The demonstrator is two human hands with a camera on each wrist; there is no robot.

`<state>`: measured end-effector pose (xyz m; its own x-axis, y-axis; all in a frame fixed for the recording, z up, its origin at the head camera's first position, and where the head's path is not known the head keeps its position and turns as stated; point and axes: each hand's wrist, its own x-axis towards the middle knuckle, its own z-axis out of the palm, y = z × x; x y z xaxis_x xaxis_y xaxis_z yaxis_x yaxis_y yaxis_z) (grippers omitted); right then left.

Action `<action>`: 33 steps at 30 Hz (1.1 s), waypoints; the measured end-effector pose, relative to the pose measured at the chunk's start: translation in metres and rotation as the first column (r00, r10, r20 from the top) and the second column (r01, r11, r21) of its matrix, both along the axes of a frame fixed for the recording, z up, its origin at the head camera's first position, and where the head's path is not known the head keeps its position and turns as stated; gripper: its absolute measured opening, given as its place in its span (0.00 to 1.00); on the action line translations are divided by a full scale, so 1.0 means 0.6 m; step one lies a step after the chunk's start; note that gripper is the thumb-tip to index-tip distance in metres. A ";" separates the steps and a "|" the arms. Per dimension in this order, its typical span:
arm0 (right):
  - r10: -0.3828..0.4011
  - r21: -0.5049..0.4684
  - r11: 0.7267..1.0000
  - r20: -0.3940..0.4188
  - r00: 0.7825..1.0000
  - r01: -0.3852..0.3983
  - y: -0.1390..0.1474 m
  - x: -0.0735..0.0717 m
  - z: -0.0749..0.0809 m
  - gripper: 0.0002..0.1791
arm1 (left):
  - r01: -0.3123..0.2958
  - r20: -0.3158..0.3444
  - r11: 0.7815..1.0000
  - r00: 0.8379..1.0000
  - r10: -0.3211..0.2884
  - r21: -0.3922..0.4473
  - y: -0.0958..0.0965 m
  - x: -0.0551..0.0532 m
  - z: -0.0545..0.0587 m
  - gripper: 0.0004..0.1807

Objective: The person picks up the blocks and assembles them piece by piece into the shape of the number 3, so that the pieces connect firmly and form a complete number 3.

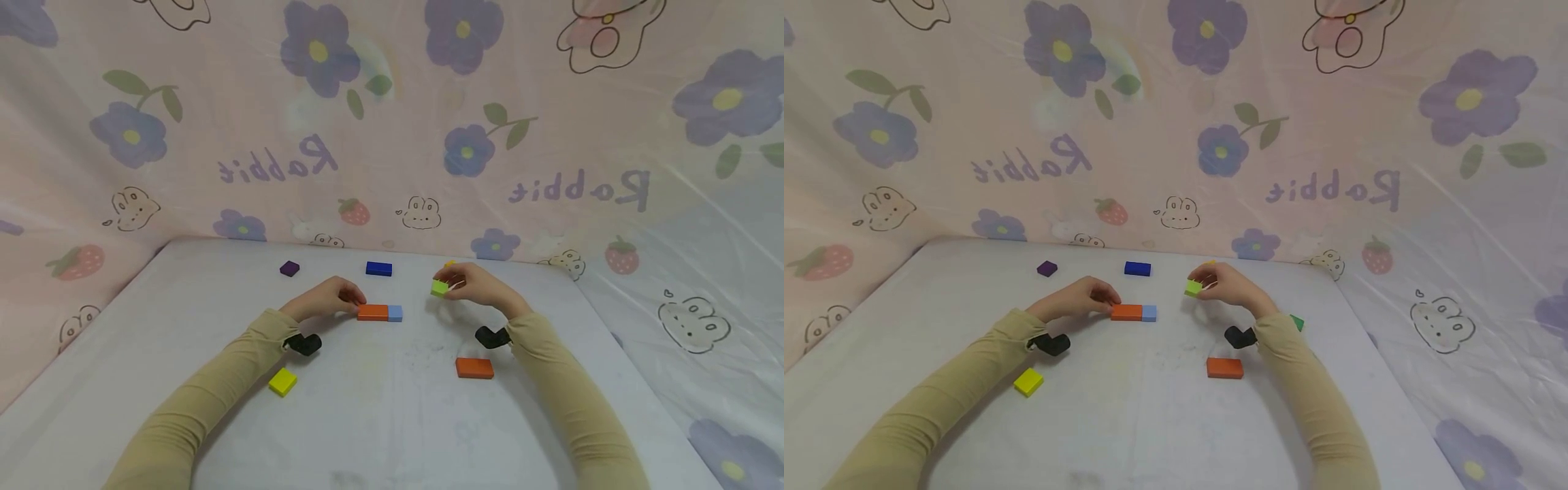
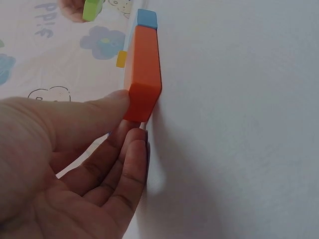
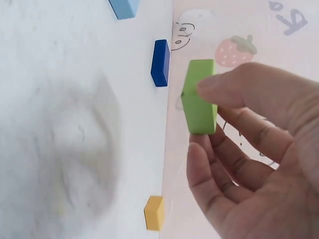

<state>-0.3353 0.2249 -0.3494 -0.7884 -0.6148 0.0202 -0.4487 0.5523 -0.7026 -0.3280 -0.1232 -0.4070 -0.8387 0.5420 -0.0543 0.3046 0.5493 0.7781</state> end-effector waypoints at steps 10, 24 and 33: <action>0.029 0.021 0.999 -0.007 1.000 -0.029 -0.047 -0.015 -0.008 0.20 | 0.004 -0.025 1.000 1.000 -0.004 -0.016 -0.001 0.005 0.003 0.09; 0.062 0.040 0.997 0.011 0.998 -0.062 -0.095 -0.021 -0.020 0.21 | -0.011 -0.003 1.000 1.000 0.011 -0.003 0.001 0.006 0.002 0.09; 0.046 0.084 0.995 0.019 0.999 -0.047 -0.113 -0.025 -0.033 0.20 | -0.019 -0.005 0.999 1.000 0.019 -0.026 0.003 0.006 0.003 0.09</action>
<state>-0.3500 0.1569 -0.3695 -0.7586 -0.6499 -0.0464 -0.4638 0.5886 -0.6621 -0.3246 -0.1216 -0.4053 -0.8492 0.5241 -0.0646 0.2972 0.5754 0.7620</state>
